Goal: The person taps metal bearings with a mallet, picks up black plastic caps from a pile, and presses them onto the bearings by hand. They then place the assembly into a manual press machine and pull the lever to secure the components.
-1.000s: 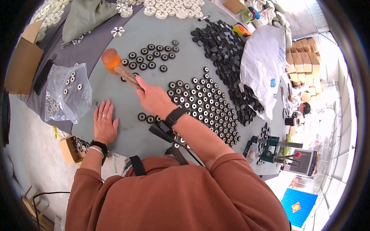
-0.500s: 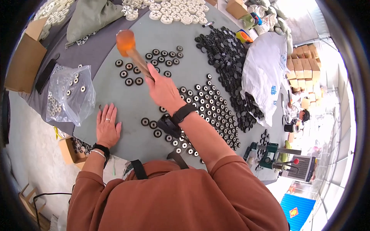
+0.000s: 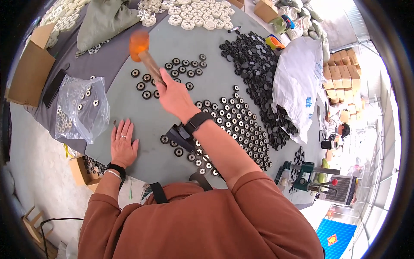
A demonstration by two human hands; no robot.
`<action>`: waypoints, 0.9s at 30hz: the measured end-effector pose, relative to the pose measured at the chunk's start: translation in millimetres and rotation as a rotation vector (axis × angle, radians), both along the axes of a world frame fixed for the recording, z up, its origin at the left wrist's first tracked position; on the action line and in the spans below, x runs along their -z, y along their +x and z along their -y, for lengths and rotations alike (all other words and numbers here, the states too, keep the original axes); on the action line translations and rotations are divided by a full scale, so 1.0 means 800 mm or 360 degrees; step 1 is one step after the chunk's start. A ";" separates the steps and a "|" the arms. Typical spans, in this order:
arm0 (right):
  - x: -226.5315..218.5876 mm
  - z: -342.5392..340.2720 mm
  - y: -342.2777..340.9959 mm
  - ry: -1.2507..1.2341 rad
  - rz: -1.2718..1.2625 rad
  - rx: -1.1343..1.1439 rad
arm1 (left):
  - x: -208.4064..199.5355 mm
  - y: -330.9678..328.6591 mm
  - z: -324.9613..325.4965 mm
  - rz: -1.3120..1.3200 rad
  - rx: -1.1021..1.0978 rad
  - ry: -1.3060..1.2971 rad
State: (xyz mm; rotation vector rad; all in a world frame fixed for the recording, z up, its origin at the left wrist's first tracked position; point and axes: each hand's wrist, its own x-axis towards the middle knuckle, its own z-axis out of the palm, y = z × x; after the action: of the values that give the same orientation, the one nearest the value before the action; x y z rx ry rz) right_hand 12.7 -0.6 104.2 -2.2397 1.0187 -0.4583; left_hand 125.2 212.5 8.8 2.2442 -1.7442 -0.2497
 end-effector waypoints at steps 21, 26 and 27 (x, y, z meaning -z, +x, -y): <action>0.016 -0.044 -0.054 0.0157 -0.0463 -0.0210 | 0.011 -0.001 0.006 0.0104 0.0074 0.0027; 0.018 -0.084 -0.105 0.0095 -0.0330 -0.0161 | 0.003 -0.004 -0.001 0.0115 0.0060 0.0087; 0.026 -0.089 -0.115 0.0176 -0.0421 -0.0149 | 0.004 -0.004 0.000 0.0123 0.0054 0.0086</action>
State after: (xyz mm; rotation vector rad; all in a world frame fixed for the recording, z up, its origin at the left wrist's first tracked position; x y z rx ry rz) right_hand -79.7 70.7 83.7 -2.2760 1.0369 -0.0633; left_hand 122.3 212.7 5.7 2.2922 -1.8374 -0.2224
